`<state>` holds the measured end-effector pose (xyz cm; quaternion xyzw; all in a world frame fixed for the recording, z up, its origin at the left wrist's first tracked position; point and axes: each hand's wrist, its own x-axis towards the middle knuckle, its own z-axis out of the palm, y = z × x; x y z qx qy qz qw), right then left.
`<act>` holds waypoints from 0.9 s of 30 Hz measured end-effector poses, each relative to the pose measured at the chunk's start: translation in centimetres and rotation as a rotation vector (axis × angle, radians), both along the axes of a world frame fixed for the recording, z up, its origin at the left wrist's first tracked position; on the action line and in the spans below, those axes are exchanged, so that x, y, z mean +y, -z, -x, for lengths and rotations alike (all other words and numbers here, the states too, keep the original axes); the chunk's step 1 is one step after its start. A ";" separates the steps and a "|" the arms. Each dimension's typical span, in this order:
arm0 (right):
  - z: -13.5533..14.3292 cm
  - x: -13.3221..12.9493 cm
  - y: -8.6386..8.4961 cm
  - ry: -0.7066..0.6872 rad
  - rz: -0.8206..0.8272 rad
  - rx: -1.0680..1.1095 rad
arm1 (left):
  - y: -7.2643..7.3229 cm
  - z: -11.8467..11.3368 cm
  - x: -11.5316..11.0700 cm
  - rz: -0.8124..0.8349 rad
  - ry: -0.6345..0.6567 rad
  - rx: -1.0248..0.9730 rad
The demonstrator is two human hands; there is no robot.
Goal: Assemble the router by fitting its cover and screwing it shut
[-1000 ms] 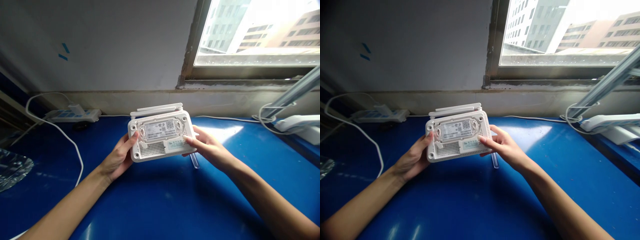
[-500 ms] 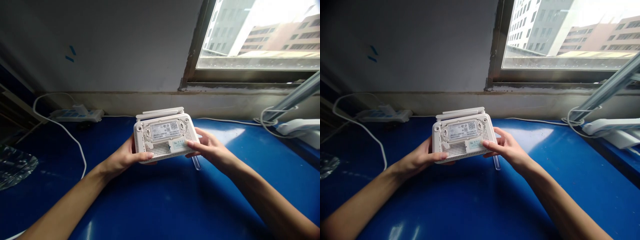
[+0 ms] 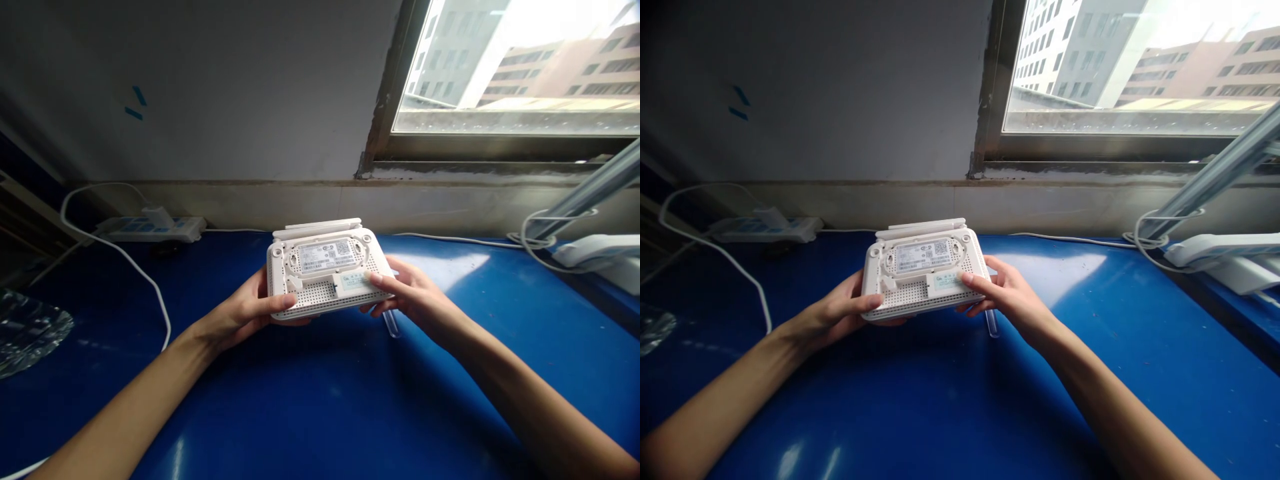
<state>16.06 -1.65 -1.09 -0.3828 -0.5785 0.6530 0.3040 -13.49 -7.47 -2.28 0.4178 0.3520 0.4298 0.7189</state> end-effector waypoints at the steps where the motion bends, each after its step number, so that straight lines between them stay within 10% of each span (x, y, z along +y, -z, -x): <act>1: 0.1 0.0 -0.1 0.005 0.002 0.004 | -0.1 0.0 0.0 0.007 0.002 0.001; 27: 0.8 -0.8 0.2 0.002 0.062 0.032 | -0.1 -0.3 1.0 0.236 -0.316 -0.053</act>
